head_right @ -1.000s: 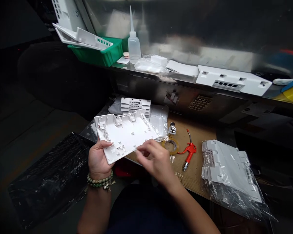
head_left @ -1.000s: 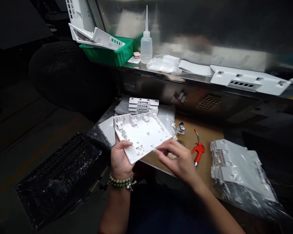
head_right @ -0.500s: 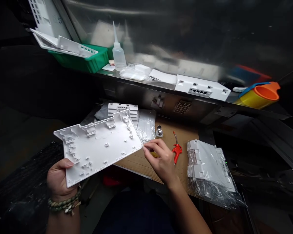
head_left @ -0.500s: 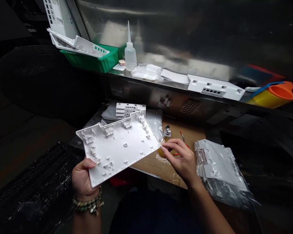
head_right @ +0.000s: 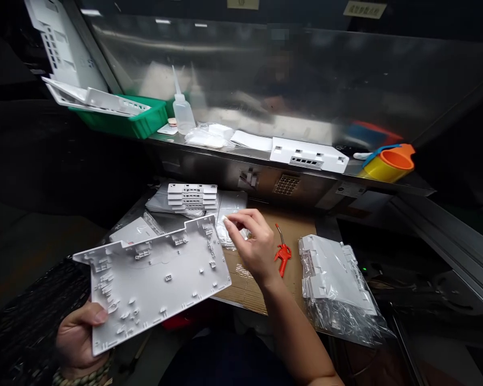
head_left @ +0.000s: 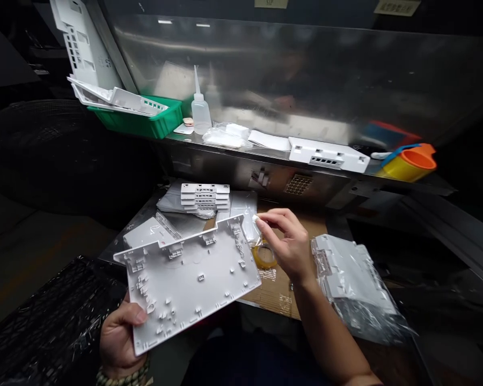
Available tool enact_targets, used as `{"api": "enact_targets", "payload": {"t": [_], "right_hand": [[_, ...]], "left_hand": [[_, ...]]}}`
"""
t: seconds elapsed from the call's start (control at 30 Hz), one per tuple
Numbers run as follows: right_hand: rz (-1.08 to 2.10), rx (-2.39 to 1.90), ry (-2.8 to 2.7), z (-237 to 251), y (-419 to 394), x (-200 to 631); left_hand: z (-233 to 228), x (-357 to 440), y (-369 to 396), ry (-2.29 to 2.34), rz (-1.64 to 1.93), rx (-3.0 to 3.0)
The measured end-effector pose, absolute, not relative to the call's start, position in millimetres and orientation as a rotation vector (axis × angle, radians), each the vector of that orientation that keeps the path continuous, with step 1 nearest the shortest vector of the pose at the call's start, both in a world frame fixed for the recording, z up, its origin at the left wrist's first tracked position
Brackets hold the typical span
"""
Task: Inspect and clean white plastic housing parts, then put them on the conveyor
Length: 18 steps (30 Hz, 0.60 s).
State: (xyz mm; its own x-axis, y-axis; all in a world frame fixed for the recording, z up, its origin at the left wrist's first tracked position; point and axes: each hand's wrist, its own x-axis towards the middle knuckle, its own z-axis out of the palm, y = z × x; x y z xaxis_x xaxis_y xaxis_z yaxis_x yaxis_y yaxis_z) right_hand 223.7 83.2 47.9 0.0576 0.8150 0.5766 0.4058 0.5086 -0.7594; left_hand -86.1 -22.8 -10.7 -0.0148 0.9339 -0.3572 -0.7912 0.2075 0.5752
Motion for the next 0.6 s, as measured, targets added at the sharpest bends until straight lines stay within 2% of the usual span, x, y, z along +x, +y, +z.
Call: {"api": "enact_targets", "payload": {"t": [0.17, 0.37, 0.6], "right_hand": [[0.401, -1.074, -1.598, 42.0, 90.8, 212.1], [0.321, -1.091, -1.524, 36.4, 79.3, 213.8], [0.401, -1.236, -1.548, -7.4, 97.6, 222.5]], "left_hand": [[-26.8, -92.0, -28.8, 0.841, 1.404, 0.263], [-13.6, -79.4, -25.6, 0.782, 1.405, 0.255], [2.5, -50.4, -15.6, 0.864, 1.402, 0.159]]}}
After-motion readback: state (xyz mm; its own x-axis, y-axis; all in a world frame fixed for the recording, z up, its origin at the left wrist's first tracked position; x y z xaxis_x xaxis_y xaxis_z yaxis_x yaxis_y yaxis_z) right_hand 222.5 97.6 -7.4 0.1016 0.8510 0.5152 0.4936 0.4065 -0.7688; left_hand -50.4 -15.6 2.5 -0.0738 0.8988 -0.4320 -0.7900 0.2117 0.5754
